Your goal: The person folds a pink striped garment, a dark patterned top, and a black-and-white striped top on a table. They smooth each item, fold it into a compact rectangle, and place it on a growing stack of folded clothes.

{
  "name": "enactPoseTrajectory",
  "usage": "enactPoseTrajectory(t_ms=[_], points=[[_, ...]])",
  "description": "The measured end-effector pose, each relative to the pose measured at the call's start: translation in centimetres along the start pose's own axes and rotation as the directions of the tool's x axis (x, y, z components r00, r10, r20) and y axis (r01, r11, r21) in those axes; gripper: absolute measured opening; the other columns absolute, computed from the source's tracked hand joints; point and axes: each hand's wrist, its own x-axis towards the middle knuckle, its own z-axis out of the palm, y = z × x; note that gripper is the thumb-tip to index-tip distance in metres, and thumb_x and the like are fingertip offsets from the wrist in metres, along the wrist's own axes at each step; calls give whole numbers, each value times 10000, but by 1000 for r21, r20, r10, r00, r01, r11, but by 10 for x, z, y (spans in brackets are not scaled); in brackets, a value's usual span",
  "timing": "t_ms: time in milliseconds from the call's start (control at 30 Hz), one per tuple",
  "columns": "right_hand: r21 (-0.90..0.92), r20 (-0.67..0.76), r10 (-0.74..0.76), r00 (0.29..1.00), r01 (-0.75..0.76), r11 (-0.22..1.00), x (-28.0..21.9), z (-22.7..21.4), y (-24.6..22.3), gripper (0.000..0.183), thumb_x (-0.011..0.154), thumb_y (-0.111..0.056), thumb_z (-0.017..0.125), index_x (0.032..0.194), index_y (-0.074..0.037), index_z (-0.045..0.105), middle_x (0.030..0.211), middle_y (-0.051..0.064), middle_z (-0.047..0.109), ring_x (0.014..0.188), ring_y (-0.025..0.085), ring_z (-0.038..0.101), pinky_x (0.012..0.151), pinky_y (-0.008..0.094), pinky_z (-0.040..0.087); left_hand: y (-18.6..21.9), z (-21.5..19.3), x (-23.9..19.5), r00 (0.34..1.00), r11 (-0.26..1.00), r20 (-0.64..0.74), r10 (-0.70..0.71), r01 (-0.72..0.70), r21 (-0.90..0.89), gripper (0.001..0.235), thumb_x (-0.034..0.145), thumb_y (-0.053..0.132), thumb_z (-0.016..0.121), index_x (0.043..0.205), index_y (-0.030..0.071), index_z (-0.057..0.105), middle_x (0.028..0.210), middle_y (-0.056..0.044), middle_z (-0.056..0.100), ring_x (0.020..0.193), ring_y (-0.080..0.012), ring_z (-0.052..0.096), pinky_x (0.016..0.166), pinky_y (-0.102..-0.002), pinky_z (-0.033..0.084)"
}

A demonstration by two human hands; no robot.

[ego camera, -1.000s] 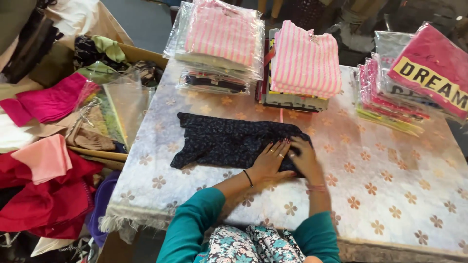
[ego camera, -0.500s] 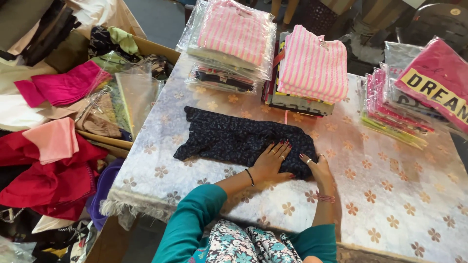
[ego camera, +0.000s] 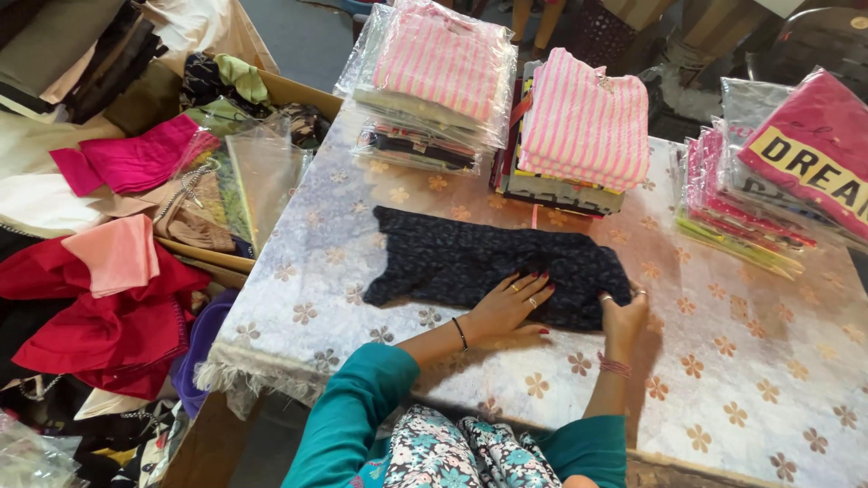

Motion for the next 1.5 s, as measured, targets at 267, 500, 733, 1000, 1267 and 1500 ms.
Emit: enactPoseTrajectory(t_ms=[267,500,733,1000,1267,1500], points=[[77,-31,341,940,-338,938,-27,-23,-72,491,899,-305,758,1303,-62,620,1204,107,628,1080,228,559,917,327,419,5,-14,-3,997,999,73,-21,23,-34,791,976,616,514,1470,-1,518,1553,-235,474,1470,-379,405,1165,-488,325],[-231,8,338,941,-327,916,-52,-19,-131,554,851,-324,809,1324,-98,633,1130,155,690,1001,305,647,906,392,463,9,-18,-4,1000,1000,13,4,-4,-30,698,952,569,585,1356,0,596,1507,-226,516,1418,-376,462,1141,-477,371],[209,-104,190,976,-165,964,-26,18,-19,731,761,15,763,1446,-60,520,1274,113,638,1132,217,596,1014,338,452,12,-24,3,990,971,-112,-84,56,-234,346,1014,386,632,1188,95,701,1276,-113,702,1145,-308,661,997,-421,515],[75,-194,-327,925,346,935,-43,47,-103,667,796,80,703,1432,-14,525,1355,188,613,1260,319,594,1123,400,438,-102,-43,-5,828,0,512,-228,526,-850,788,977,704,369,1377,73,617,1184,-148,744,945,-260,724,803,-421,593],[-245,410,-590,695,707,663,-138,165,-197,705,772,64,605,1453,-111,559,1430,165,604,1184,356,622,918,474,514,-155,-116,-35,573,-346,728,-376,642,-684,1045,792,869,387,1570,177,304,1499,-161,450,1292,-339,517,1005,-609,419],[-169,531,-682,503,851,497,-149,166,-184,722,810,7,642,1510,-96,497,1487,185,541,1355,343,525,1124,454,405,-188,-75,-48,425,-103,536,-730,706,-701,908,819,546,708,1491,6,423,1455,-149,502,1294,-278,485,1013,-498,422]])
